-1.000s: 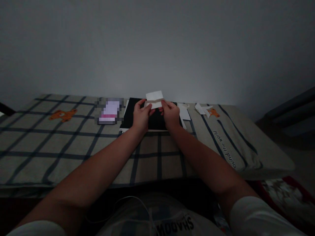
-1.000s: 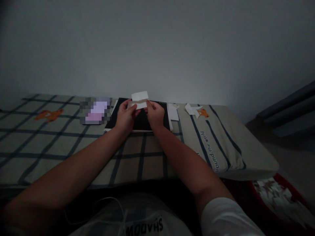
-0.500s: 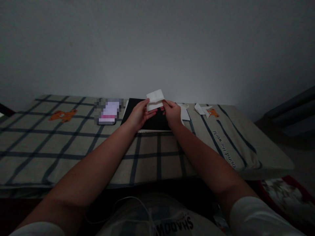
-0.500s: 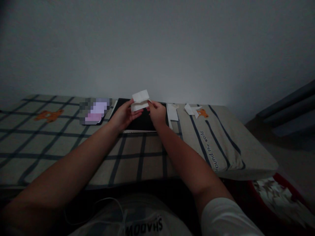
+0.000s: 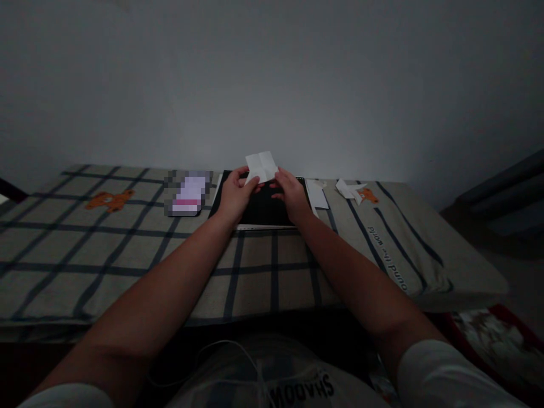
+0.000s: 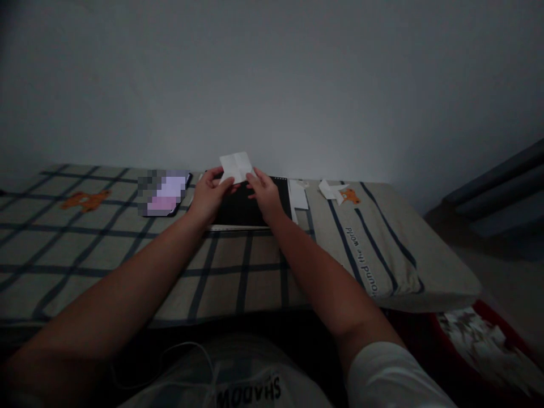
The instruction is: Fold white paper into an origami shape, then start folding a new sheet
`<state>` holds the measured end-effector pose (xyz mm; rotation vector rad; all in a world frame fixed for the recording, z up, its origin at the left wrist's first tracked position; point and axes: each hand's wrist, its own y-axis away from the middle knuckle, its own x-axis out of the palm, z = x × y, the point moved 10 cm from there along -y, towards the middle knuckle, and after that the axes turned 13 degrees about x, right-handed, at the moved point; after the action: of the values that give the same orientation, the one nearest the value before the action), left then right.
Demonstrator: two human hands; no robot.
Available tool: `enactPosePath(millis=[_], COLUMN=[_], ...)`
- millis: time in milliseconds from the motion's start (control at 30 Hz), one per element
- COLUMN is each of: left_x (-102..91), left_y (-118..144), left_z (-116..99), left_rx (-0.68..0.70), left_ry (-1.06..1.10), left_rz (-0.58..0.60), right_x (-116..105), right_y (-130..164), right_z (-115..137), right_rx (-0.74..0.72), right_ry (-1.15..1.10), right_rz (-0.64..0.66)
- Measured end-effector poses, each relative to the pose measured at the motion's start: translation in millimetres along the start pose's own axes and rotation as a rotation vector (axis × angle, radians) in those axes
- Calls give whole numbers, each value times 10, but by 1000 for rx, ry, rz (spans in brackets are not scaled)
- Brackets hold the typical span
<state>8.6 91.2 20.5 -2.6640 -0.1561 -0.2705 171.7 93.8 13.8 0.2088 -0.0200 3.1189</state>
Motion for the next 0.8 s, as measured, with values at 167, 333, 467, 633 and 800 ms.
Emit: enactPosePath(millis=[167, 333, 467, 633, 800], left_x=[1, 14, 25, 52, -21], left_y=[-10, -4, 8, 49, -27], left_z=[9, 52, 65, 103, 124], left_rx=[19, -55, -111, -162, -76], left_ry=[-28, 44, 75, 55, -95], left_rz=[20, 31, 59, 93, 94], right_x=[-77, -124, -123, -122, -170], right_y=[-59, -86, -70, -48, -41], right_z=[-61, -32, 9, 69, 164], right_rx=[36, 13, 5, -14, -64], right_ry=[34, 31, 53, 75, 241], right_rz=[-30, -2, 1, 2, -1])
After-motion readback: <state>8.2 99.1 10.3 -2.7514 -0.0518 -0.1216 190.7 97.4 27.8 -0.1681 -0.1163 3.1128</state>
